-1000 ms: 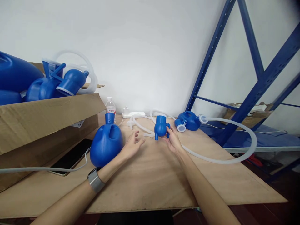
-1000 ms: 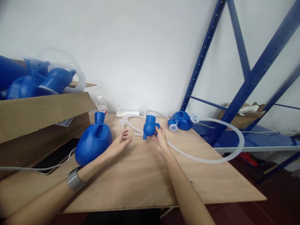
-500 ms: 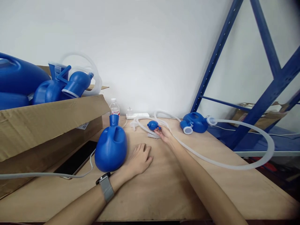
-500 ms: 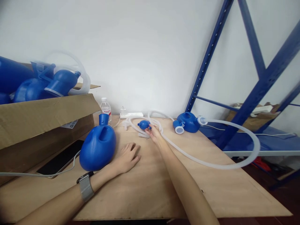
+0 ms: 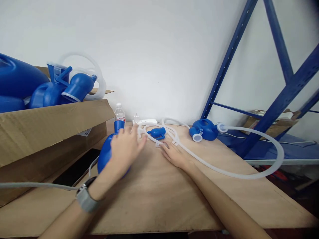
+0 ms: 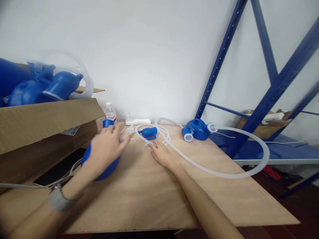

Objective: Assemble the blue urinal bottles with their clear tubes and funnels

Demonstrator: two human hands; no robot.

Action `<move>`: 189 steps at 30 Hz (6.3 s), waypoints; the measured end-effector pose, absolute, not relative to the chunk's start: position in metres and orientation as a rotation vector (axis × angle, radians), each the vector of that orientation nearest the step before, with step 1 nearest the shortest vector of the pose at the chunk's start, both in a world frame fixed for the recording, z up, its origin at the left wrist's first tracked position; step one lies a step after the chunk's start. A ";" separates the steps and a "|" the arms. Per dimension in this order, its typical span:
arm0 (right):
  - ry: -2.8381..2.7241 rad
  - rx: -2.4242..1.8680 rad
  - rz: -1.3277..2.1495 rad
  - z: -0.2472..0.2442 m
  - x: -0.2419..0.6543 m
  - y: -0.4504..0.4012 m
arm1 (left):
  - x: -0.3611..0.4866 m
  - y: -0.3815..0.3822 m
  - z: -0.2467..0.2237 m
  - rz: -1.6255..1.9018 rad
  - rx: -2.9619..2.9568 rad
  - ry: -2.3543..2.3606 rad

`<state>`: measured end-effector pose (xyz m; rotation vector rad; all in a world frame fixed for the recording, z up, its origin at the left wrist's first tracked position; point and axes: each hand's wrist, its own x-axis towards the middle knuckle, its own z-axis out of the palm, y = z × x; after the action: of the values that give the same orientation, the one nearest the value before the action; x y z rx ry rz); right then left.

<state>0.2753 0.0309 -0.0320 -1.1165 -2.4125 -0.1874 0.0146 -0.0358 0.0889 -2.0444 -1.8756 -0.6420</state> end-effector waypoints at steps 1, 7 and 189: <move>-2.421 -1.125 -0.232 -0.033 0.279 0.030 | 0.006 -0.031 0.098 -0.562 -1.931 -2.019; -2.412 -1.225 -0.376 -0.031 0.283 0.033 | -0.030 -0.008 0.100 -0.114 -2.072 -2.336; -1.357 -0.865 0.794 0.006 0.253 0.061 | 0.053 0.038 0.121 -1.580 -2.890 -1.659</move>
<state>0.2532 0.0609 0.0059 -0.8646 -1.3570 0.7936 0.0535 0.0383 0.1206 -2.8897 -1.6585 -1.5802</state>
